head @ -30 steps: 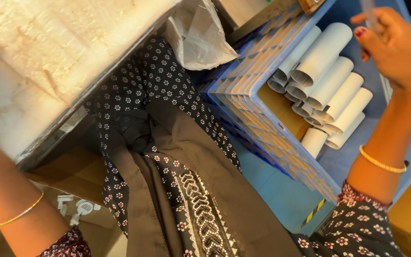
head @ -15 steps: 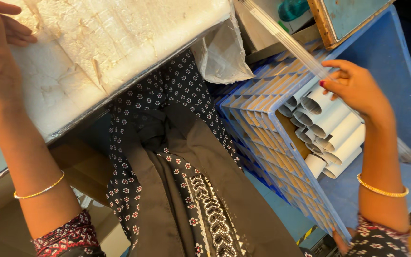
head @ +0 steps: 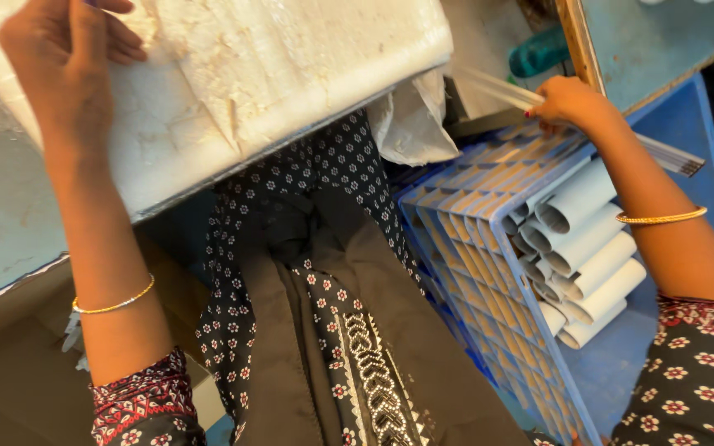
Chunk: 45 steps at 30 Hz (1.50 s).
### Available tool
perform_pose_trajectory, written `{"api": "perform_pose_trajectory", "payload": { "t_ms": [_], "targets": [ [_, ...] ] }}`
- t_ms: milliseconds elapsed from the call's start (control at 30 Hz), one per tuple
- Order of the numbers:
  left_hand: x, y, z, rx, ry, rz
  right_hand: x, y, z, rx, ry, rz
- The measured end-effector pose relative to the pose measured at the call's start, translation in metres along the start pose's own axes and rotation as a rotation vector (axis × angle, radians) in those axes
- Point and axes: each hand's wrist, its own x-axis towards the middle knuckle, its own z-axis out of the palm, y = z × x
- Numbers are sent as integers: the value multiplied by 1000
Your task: The person assembles white plastic components by inserting a vented cap into a cylindrical body and securing it with a screw using a handheld electric screwdriver. They then place the assembled unit into a blue crate.
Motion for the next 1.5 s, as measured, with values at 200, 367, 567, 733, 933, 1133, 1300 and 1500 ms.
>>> {"api": "perform_pose_trajectory", "payload": {
  "t_ms": [200, 367, 567, 733, 933, 1133, 1300, 1500],
  "targets": [
    [13, 22, 3, 20, 10, 20, -32, 3, -46, -182, -174, 47],
    [18, 29, -3, 33, 31, 4, -86, 32, -70, -69, -127, 317],
    [18, 29, -5, 22, 12, 106, -63, 28, -42, 168, -127, 269],
    [19, 33, -6, 47, 31, 94, -72, 32, -61, -83, -94, 237],
    [24, 37, -12, 59, 36, 60, -127, 67, -81, 3, 52, 434],
    [20, 31, -12, 86, 23, 162, -80, 38, -47, -154, 31, 326],
    [17, 27, -10, 40, 41, 145, -23, -30, -8, -133, 188, 237],
    [18, 23, -10, -114, 62, 110, 28, -103, -18, -123, 419, 334]
  ]
}}
